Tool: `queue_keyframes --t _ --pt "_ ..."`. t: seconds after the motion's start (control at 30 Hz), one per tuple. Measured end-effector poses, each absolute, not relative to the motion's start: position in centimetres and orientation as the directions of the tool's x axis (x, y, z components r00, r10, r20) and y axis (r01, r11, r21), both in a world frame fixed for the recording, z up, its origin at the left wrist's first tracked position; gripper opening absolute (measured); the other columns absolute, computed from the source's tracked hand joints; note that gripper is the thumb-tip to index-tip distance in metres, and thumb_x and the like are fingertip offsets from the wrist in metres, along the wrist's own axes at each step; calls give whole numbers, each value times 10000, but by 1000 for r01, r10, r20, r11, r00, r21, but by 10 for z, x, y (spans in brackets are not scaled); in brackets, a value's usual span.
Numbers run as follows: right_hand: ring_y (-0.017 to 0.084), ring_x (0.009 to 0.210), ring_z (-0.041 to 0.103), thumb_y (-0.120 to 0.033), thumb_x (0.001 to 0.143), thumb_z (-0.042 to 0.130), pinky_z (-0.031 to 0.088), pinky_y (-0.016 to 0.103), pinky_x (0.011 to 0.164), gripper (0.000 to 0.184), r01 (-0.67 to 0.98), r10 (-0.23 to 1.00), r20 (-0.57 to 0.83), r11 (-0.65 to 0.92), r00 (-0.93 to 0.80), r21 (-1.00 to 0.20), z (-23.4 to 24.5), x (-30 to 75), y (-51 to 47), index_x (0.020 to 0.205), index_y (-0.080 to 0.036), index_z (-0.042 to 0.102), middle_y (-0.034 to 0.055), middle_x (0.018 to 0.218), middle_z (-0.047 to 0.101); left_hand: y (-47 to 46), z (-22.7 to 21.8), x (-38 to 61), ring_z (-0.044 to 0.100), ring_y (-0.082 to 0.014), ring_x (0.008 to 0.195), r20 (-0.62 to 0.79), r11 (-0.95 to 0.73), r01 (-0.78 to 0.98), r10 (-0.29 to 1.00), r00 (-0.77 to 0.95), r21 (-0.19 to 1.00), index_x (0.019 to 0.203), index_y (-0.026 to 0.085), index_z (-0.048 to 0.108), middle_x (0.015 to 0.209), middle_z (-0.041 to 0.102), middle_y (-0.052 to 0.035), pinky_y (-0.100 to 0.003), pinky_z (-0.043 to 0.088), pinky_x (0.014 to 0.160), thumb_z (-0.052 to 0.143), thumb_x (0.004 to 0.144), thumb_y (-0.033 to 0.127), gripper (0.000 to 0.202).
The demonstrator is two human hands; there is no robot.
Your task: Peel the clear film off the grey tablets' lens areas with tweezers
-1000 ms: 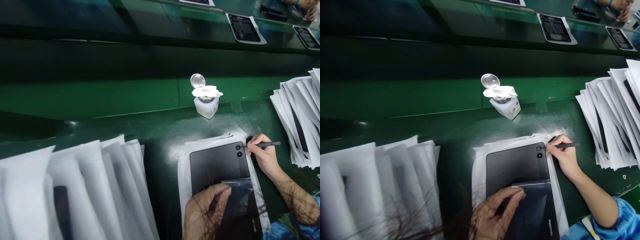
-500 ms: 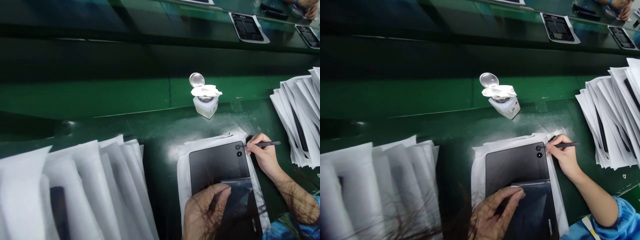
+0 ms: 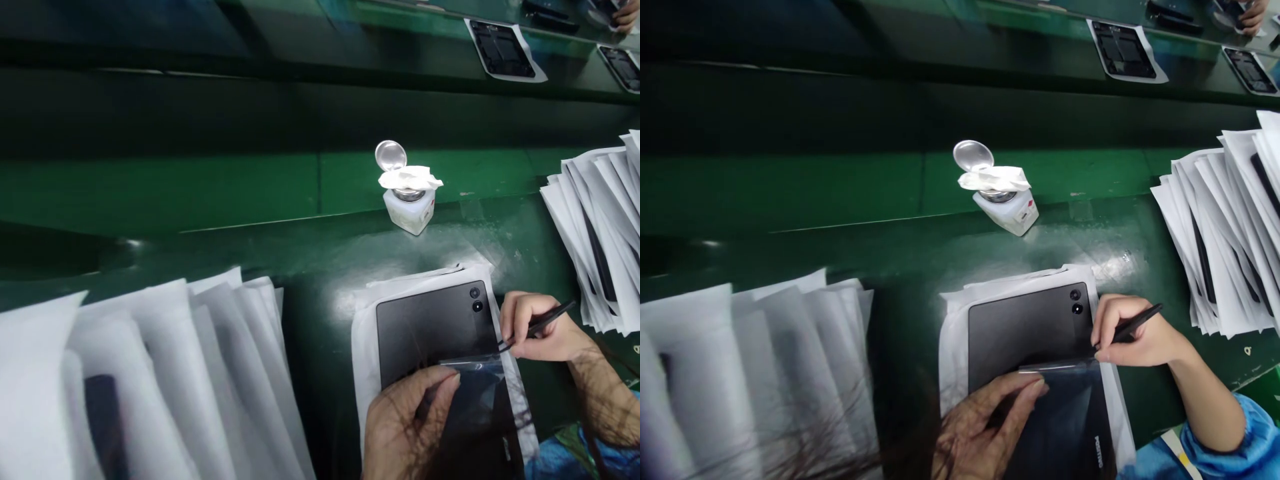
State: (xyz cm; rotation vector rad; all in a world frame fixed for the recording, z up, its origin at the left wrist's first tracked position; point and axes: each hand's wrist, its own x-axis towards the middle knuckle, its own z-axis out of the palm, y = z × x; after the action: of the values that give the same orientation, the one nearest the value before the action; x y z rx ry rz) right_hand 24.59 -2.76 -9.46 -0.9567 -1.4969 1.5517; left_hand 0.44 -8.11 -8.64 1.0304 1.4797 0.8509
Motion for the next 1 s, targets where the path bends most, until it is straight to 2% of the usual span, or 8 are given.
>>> queue_keyframes --t 0.23,1.0 --pt "182 677 700 -89 735 796 555 311 615 199 5 893 -20 -20 -450 -1000 -94 242 -31 743 -265 702 16 767 746 -80 -84 3 755 -278 619 -380 379 197 924 -37 904 694 306 820 666 829 -33 -366 596 664 702 765 295 138" --pt "193 663 708 -37 721 770 564 323 612 246 20 894 -26 -20 -447 -1000 -96 243 -31 739 -273 704 15 760 753 -81 -83 5 758 -261 637 -376 379 170 925 -52 909 697 316 814 680 828 -9 -365 587 685 713 749 237 139"
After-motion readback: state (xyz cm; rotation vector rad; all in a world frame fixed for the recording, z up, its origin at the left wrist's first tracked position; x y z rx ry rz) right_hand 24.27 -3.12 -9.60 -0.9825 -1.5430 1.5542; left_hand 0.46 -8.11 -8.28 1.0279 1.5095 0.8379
